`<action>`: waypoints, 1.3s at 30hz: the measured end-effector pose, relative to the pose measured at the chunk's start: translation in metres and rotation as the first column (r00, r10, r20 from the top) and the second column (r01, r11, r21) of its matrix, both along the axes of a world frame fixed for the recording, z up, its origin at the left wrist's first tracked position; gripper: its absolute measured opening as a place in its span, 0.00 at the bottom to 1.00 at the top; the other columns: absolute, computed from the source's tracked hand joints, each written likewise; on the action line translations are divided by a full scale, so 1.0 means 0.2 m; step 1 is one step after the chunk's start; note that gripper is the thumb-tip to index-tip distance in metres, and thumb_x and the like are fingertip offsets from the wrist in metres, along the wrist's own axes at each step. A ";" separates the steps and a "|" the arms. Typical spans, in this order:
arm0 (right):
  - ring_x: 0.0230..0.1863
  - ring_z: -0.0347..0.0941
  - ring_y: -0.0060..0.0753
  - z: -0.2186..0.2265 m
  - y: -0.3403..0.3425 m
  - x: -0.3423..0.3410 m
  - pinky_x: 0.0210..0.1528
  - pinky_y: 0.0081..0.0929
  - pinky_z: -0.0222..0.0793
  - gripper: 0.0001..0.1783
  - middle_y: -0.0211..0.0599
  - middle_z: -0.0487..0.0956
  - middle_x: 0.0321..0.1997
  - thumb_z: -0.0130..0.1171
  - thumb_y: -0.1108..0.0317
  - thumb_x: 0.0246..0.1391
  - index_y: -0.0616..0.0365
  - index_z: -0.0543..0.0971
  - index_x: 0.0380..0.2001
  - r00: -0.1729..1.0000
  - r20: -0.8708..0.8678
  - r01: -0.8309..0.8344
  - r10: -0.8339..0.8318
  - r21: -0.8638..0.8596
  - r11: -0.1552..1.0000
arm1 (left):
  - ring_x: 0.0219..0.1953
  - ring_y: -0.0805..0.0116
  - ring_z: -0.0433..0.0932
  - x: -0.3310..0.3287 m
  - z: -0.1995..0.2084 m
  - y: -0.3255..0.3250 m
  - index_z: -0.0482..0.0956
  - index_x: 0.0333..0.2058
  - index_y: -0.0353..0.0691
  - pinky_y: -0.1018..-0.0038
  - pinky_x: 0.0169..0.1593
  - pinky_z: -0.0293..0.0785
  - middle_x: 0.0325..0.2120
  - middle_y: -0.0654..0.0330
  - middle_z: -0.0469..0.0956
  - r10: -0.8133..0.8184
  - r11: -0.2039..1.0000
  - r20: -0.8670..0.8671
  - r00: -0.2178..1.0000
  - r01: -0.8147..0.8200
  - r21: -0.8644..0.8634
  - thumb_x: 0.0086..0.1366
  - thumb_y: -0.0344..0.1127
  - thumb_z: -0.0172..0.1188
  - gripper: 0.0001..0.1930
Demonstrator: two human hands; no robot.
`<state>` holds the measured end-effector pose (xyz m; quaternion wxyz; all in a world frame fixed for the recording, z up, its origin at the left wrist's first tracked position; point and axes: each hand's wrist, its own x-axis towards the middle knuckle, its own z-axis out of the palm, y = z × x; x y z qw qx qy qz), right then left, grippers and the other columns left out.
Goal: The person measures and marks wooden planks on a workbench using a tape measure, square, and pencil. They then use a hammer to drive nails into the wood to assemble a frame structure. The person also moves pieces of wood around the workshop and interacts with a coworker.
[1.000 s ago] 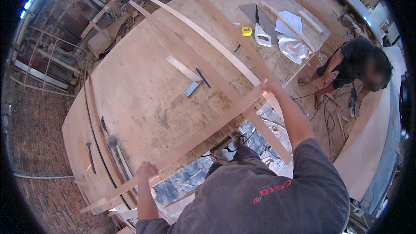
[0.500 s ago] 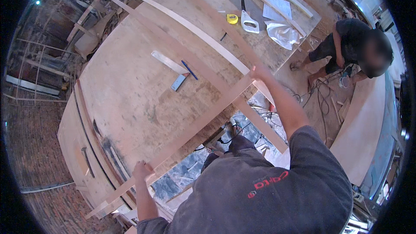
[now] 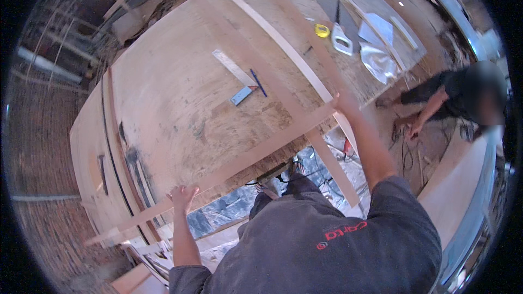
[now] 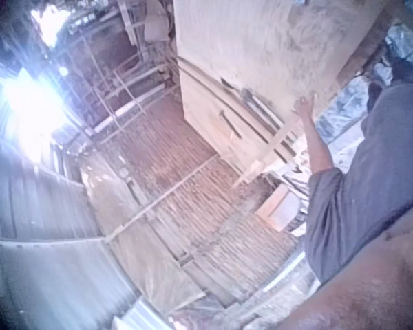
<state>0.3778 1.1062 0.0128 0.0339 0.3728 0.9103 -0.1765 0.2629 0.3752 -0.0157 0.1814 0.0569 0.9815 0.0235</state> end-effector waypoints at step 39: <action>0.28 0.62 0.23 -0.11 -2.71 -0.36 0.31 0.25 0.61 0.12 0.26 0.66 0.26 0.66 0.75 0.52 0.57 0.70 0.31 0.784 -0.470 -0.588 0.405 -0.353 0.728 | 0.72 0.46 0.54 0.20 0.17 -0.29 0.68 0.64 0.41 0.38 0.70 0.45 0.66 0.44 0.63 0.257 0.770 -0.228 0.939 -0.056 0.635 0.60 0.52 0.65 0.37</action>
